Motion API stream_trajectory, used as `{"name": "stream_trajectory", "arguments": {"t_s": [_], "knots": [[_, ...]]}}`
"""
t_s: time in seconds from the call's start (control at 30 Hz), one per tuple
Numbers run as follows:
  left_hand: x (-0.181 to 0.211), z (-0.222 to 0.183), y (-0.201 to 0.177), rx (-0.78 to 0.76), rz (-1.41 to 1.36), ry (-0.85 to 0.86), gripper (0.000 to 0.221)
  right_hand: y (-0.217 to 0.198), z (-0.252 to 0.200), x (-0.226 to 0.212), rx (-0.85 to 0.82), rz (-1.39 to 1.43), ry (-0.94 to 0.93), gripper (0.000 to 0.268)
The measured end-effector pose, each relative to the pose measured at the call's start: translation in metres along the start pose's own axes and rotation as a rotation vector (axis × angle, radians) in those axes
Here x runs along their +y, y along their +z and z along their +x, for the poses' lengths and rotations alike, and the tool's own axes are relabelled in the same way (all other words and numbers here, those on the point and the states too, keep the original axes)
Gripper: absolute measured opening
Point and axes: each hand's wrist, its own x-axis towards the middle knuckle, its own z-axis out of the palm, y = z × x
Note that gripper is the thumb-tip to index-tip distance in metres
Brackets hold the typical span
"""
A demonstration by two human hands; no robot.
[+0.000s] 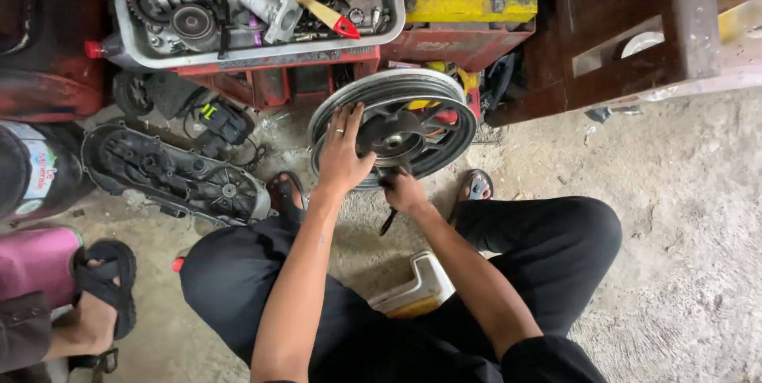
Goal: Cleaning the inner rim of a motorcycle wheel using a cloth.
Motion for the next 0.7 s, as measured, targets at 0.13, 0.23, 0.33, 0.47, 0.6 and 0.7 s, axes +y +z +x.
{"name": "stream_trajectory", "arguments": {"t_s": [0.13,0.23,0.33,0.47,0.6,0.7], "knots": [[0.001,-0.004,-0.002,-0.018,0.014,0.006,0.094,0.032,0.008,0.069,-0.158,0.435,0.296,0.04],[0.002,-0.002,-0.003,-0.012,0.001,0.025,0.094,0.017,0.008,0.087,-0.025,0.567,0.338,0.035],[-0.004,-0.002,0.001,0.041,-0.006,0.027,0.093,-0.028,-0.016,0.072,0.064,0.667,0.298,0.039],[-0.001,-0.005,-0.012,-0.023,-0.08,-0.03,0.087,-0.028,-0.004,0.108,0.108,0.549,0.473,0.07],[-0.012,-0.011,-0.008,-0.008,-0.073,-0.088,0.083,-0.036,-0.003,0.119,0.099,0.456,0.618,0.065],[-0.015,-0.019,-0.007,0.024,-0.042,-0.118,0.082,-0.038,-0.005,0.109,0.019,0.411,0.554,0.058]]}}
